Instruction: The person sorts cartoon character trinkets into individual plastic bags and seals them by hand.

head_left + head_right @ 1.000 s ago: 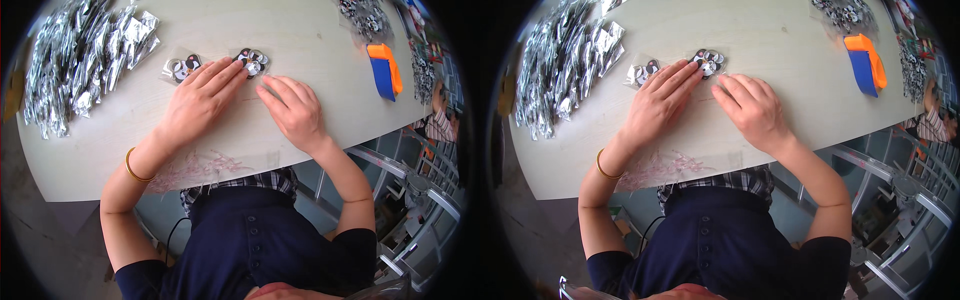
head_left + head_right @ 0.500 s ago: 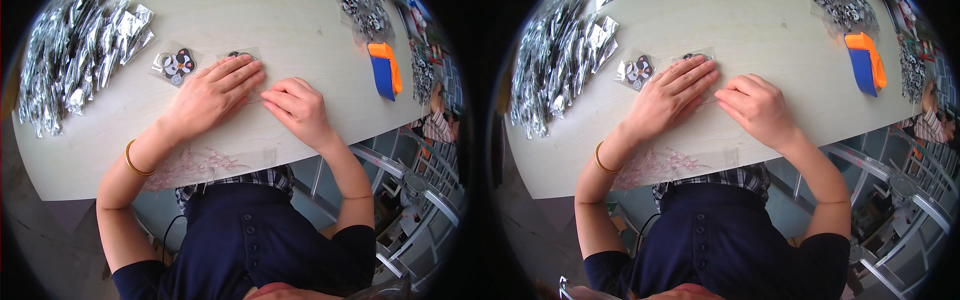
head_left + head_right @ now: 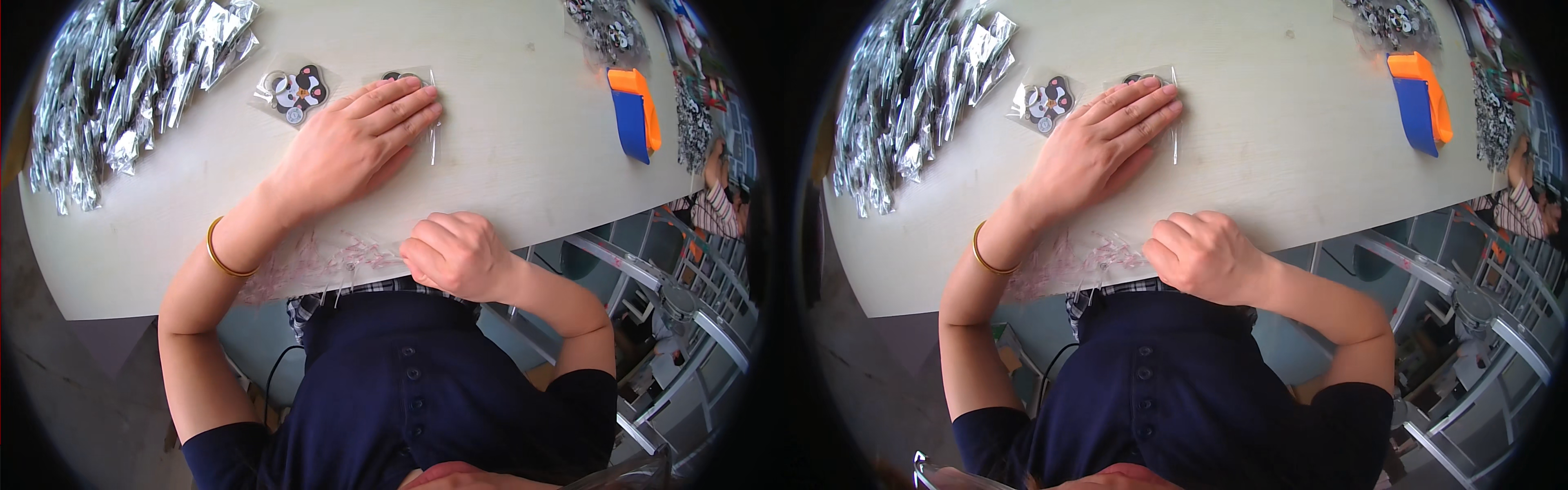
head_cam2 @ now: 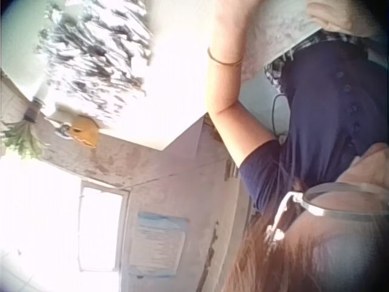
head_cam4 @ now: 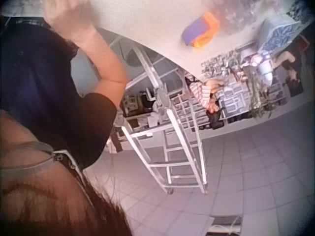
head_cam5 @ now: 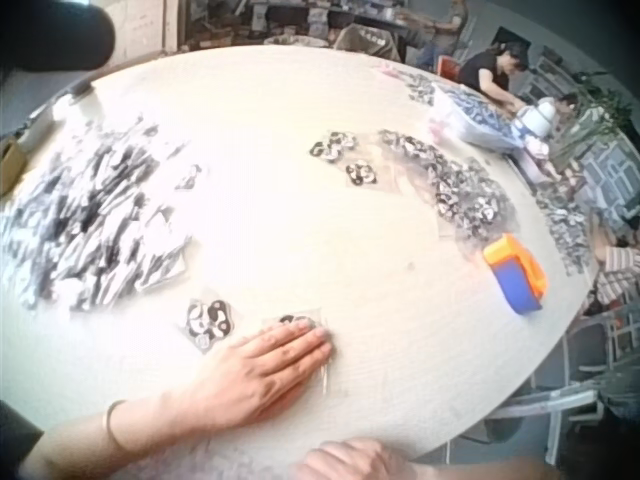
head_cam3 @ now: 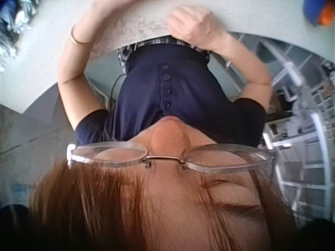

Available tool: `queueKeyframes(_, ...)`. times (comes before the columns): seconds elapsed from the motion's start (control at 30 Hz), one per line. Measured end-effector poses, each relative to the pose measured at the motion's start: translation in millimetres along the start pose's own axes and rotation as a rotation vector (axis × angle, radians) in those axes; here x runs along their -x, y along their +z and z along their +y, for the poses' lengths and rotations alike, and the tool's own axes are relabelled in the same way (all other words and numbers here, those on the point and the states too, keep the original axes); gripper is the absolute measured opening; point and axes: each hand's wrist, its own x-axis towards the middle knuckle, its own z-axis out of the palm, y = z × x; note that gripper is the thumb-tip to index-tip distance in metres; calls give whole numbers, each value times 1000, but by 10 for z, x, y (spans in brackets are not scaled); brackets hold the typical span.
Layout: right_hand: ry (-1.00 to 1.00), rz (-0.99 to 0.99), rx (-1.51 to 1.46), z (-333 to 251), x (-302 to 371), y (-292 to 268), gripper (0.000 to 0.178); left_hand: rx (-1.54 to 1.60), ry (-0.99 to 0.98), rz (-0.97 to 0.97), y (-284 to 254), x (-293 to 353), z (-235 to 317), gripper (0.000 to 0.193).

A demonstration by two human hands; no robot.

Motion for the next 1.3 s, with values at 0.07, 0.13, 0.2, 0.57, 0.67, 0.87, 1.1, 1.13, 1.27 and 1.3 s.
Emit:
queueKeyframes(0.07,3,58,15,-55,61,34,13,-5,13,24,8,8,-1,55)
queueKeyframes(0.13,-34,52,23,-63,103,75,13,-7,23,24,15,-2,-12,55)
queueKeyframes(0.2,-75,48,28,-98,118,58,23,-14,31,23,19,-1,-11,55)
queueKeyframes(0.57,175,148,-276,221,58,-333,29,23,101,183,-5,30,-48,59)
queueKeyframes(0.67,152,234,-36,376,-31,-335,28,81,144,183,-108,127,-51,45)
queueKeyframes(0.87,-19,107,231,572,-100,-235,25,44,134,119,-185,308,102,28)
queueKeyframes(1.1,-123,96,172,507,-176,-140,23,99,47,161,-157,274,48,30)
queueKeyframes(1.13,-120,96,172,508,-172,-134,23,137,36,163,-170,267,32,31)
queueKeyframes(1.27,-68,109,124,527,-145,-139,34,192,45,111,-328,326,81,29)
queueKeyframes(1.3,-41,101,71,539,-141,-144,40,119,76,90,-337,380,119,27)
